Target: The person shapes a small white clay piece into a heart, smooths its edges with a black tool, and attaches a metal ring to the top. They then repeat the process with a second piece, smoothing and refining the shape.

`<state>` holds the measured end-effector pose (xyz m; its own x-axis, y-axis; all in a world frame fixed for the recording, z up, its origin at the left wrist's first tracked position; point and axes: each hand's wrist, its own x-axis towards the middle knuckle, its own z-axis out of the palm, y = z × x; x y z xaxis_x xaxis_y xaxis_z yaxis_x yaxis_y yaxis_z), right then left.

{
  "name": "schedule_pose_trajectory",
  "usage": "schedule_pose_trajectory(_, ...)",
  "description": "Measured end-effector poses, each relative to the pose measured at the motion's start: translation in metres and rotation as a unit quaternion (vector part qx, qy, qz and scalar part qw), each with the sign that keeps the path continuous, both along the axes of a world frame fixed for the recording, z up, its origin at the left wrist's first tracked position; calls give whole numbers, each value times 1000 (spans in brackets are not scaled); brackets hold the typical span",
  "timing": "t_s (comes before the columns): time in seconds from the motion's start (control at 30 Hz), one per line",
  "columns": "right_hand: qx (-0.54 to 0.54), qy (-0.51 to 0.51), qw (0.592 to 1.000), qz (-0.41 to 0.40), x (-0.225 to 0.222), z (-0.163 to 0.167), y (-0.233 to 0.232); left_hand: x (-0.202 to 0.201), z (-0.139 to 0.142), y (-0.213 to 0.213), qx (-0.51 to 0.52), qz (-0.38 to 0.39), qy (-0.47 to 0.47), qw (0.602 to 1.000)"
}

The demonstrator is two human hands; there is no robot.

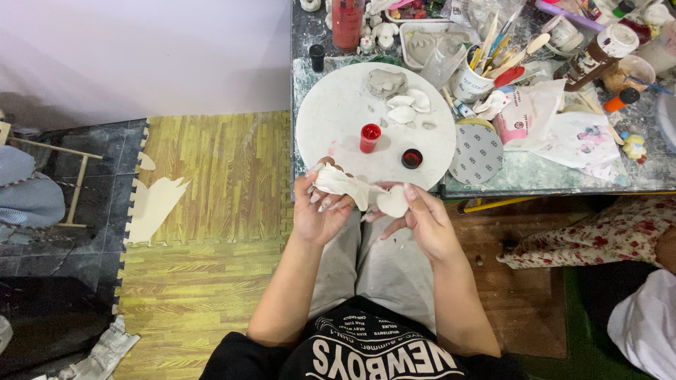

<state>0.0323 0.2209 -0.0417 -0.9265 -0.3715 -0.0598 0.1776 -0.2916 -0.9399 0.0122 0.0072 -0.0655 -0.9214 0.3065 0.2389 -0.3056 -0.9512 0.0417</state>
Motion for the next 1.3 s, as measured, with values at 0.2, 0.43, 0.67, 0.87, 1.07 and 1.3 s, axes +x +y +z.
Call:
schedule_pose_trajectory(0.2, -32, -16, 997, 62, 4, -3, 5, -5, 6, -12, -65, 47, -89, 993)
schedule_pose_trajectory(0.43, -41, 3, 985, 170, 11, -4, 12, -12, 19, -6, 55, -23, 1, 998)
schedule_pose_trajectory(0.67, -85, -14, 990, 115, 11, -16, 18, -13, 15, -10, 134, -14, 13, 991)
schedule_pose_trajectory(0.87, -76, 1, 986, 146, 13, -22, 27, -25, 7, -25, 149, 39, 60, 986)
schedule_pose_trajectory(1.07, -83, -5, 989, 123, 14, -17, 30, -24, 6, -46, -141, 133, 108, 975)
schedule_pose_trajectory(1.3, -44, 13, 995, 89, 8, -8, 39, -38, 16, -64, -569, 304, 184, 741)
